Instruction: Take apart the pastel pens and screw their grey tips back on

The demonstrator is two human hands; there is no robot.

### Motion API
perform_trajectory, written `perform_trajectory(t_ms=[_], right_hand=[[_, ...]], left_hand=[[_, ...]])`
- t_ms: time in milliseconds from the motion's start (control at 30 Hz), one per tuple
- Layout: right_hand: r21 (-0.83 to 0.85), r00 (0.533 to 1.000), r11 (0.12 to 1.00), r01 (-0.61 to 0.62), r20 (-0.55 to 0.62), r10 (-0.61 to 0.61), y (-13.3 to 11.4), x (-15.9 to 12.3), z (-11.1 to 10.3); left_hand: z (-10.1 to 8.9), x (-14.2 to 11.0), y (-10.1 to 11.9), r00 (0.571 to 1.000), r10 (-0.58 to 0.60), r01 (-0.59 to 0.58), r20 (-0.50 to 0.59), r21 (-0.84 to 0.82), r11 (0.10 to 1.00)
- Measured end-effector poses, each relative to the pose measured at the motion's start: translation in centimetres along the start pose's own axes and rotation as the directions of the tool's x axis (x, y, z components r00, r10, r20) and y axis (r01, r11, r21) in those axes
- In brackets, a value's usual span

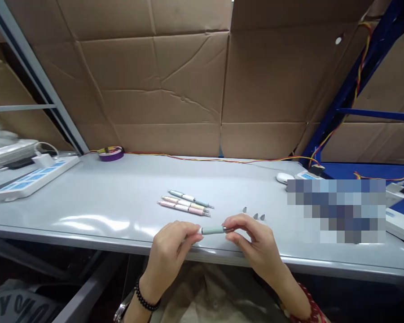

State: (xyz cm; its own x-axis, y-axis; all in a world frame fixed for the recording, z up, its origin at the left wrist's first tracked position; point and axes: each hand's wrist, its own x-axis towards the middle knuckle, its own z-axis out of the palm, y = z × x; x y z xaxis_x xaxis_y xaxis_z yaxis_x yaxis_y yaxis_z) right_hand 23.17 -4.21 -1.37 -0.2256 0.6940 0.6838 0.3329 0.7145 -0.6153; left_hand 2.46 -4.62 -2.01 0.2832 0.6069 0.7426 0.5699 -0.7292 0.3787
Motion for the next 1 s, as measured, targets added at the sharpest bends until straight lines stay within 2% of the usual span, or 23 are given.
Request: perform_trajectory(t_ms=[100, 200, 300, 400, 467, 600, 667, 767, 900, 1000], right_hand=[[0.016, 0.998, 0.998, 0.062, 0.004, -0.063, 0.1, -0.3, -0.2], [0.015, 0.998, 0.998, 0.067, 0.001, -0.067, 0.1, -0.4, -0.3], [0.015, 0.992, 0.998, 0.063, 0.107, -0.064, 0.0, -0.2, -0.3], [-0.067, 0.981, 0.995, 0.073, 0.187, -0.059, -0.3, 0.0, -0.2], [-0.088, 0.987, 0.994, 0.058, 0.152, -0.044, -0.3, 0.0, -0.1], [-0.011, 0.995, 0.999, 0.053, 0.084, -0.052, -0.1, -0.1, 0.0], [-0.007, 0.995, 0.998, 0.069, 0.078, -0.068, 0.0, -0.1, 0.0], [-0.071, 0.997, 0.997, 0.029, 0.077, -0.023, -0.2, 0.0, 0.0], [-0.165, 0.987, 0.986, -0.009, 0.158, 0.035, -0.6, 0.3, -0.1], [-0.107, 0.987, 0.994, -0.022, 0.157, 0.039, -0.6, 0.3, -0.1]], left_hand=[[-0.1, -0.1, 0.1, 0.998, -0.063, 0.065, 0.023, -0.069, 0.996], [-0.3, 0.1, 0.3, 0.999, -0.04, 0.042, 0.025, -0.084, 0.996], [-0.5, 0.1, 0.4, 1.0, -0.006, 0.006, 0.0, -0.082, 0.997], [-0.6, 0.1, 0.3, 0.999, -0.037, 0.038, 0.021, -0.09, 0.995], [-0.8, 0.0, 0.3, 0.993, -0.109, 0.113, 0.05, -0.094, 0.989], [-1.3, 0.0, 0.1, 0.97, -0.211, 0.222, 0.117, -0.087, 0.971], [-1.3, 0.0, 0.1, 0.964, -0.22, 0.234, 0.148, -0.085, 0.968], [-1.1, -0.2, 0.2, 0.96, -0.228, 0.244, 0.163, -0.087, 0.966], [-0.8, -0.3, 0.3, 0.954, -0.236, 0.256, 0.184, -0.094, 0.962], [-0.7, -0.2, 0.3, 0.947, -0.256, 0.279, 0.193, -0.101, 0.955]])
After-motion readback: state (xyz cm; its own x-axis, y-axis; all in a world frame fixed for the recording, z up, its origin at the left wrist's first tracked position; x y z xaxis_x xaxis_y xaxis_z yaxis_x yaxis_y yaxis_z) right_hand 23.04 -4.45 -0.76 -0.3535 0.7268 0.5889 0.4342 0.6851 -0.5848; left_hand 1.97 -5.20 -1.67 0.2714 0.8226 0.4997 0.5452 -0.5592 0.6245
